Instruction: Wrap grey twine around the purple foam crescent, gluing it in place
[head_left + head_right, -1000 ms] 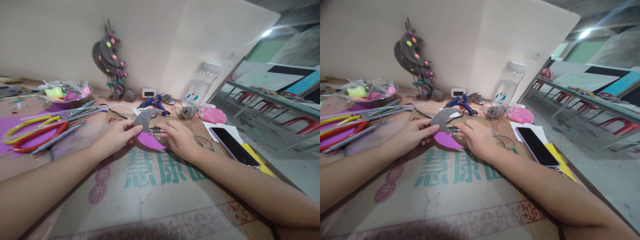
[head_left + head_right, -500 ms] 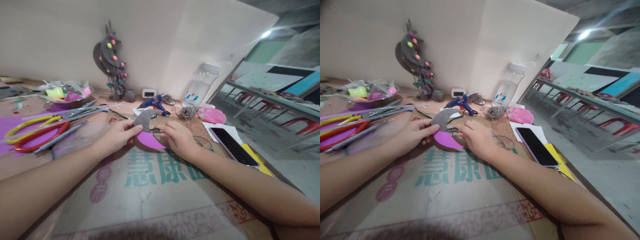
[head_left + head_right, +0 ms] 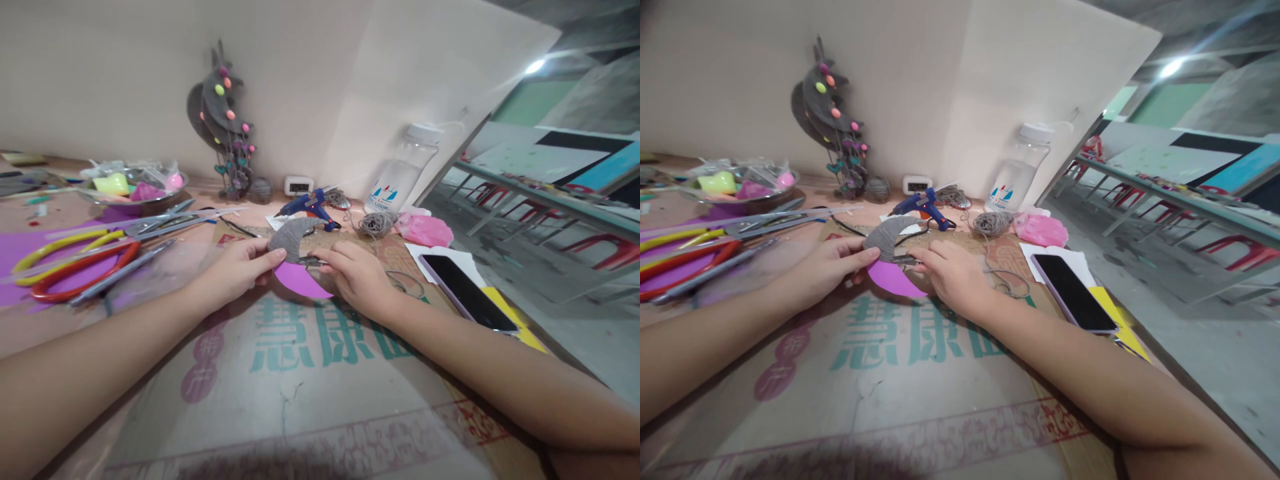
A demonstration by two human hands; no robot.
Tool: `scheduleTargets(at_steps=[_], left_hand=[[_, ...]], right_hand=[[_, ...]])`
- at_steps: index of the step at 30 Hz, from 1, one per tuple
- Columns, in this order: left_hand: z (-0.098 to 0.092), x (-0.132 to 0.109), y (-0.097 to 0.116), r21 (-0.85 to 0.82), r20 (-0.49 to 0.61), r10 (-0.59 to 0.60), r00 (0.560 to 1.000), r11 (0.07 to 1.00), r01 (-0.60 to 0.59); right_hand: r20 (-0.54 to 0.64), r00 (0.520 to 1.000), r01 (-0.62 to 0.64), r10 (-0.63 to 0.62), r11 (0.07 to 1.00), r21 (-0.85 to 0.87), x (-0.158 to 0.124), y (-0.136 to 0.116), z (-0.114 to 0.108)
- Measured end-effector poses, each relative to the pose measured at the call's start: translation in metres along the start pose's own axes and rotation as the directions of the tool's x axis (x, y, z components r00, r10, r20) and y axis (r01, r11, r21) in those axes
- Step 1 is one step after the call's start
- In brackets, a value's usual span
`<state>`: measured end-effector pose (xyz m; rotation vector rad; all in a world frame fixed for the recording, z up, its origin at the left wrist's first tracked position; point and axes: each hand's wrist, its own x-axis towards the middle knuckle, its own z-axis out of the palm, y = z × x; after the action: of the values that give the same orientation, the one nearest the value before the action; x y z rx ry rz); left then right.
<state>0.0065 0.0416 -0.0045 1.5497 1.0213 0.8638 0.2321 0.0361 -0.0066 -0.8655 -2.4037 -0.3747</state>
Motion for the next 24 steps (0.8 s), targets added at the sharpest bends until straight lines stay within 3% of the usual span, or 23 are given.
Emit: scheduleTargets(at_steps=[24], left_hand=[[-0.0007,-0.0011,0.0002,0.019,-0.018,-0.016,1.000,1.000,0.017]], right_hand=[[0.028,0.998,-0.062,0.061,0.997,0.052,-0.0008,-0.0008,-0.0011]])
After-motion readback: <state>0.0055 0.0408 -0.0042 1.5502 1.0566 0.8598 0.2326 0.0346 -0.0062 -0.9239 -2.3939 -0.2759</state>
